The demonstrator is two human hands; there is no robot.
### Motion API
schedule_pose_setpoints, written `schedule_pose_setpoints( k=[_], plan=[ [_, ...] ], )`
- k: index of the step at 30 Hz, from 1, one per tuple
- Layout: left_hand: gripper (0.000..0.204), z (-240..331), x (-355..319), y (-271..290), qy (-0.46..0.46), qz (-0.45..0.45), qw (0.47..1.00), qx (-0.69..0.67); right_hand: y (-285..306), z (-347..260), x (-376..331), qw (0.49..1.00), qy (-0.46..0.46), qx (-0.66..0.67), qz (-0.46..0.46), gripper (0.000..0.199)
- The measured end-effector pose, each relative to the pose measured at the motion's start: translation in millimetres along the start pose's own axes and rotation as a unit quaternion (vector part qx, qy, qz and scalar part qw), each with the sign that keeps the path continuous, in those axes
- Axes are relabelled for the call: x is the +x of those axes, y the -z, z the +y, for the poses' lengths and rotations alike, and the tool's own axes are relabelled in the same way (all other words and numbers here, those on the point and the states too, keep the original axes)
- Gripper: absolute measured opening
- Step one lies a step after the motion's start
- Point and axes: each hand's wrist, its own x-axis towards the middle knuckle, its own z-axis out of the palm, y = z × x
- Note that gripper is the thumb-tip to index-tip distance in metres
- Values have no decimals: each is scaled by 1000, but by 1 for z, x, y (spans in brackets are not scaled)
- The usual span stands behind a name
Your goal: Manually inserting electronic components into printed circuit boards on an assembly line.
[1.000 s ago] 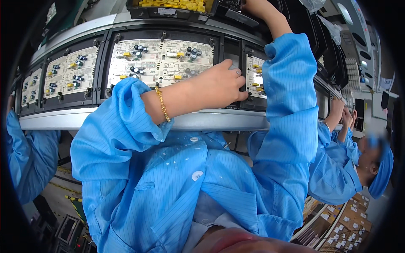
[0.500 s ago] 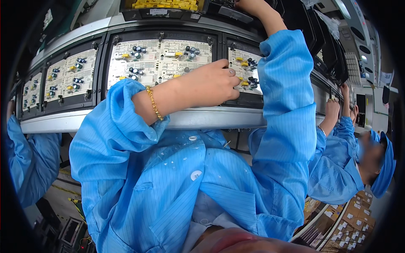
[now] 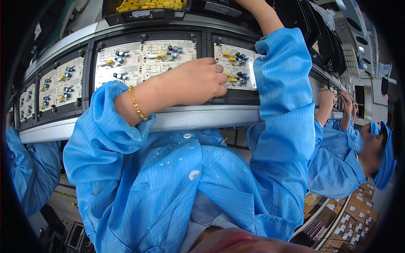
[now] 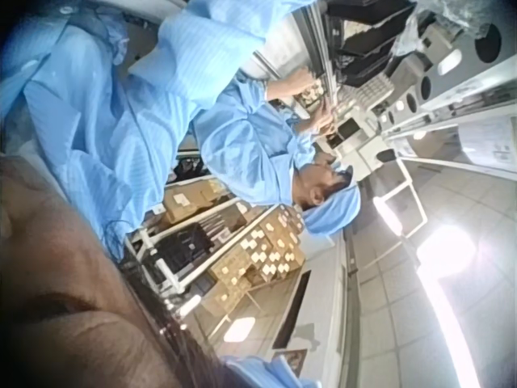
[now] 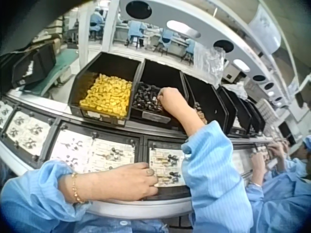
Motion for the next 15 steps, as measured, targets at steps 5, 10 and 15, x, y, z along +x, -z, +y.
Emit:
schedule_pose_setpoints(
  k=[5,10,15],
  plan=[
    [5,1,7,3,21,7,1000,-22,35,-16,-22,993,-42,111,15,17],
    [5,1,23,-5,44,-17,998,-32,82,-30,-79,897,-181,397,-72,12],
    [6,3,20,-2,91,-32,995,-30,102,-26,-150,899,-116,408,-108,11]
  ],
)
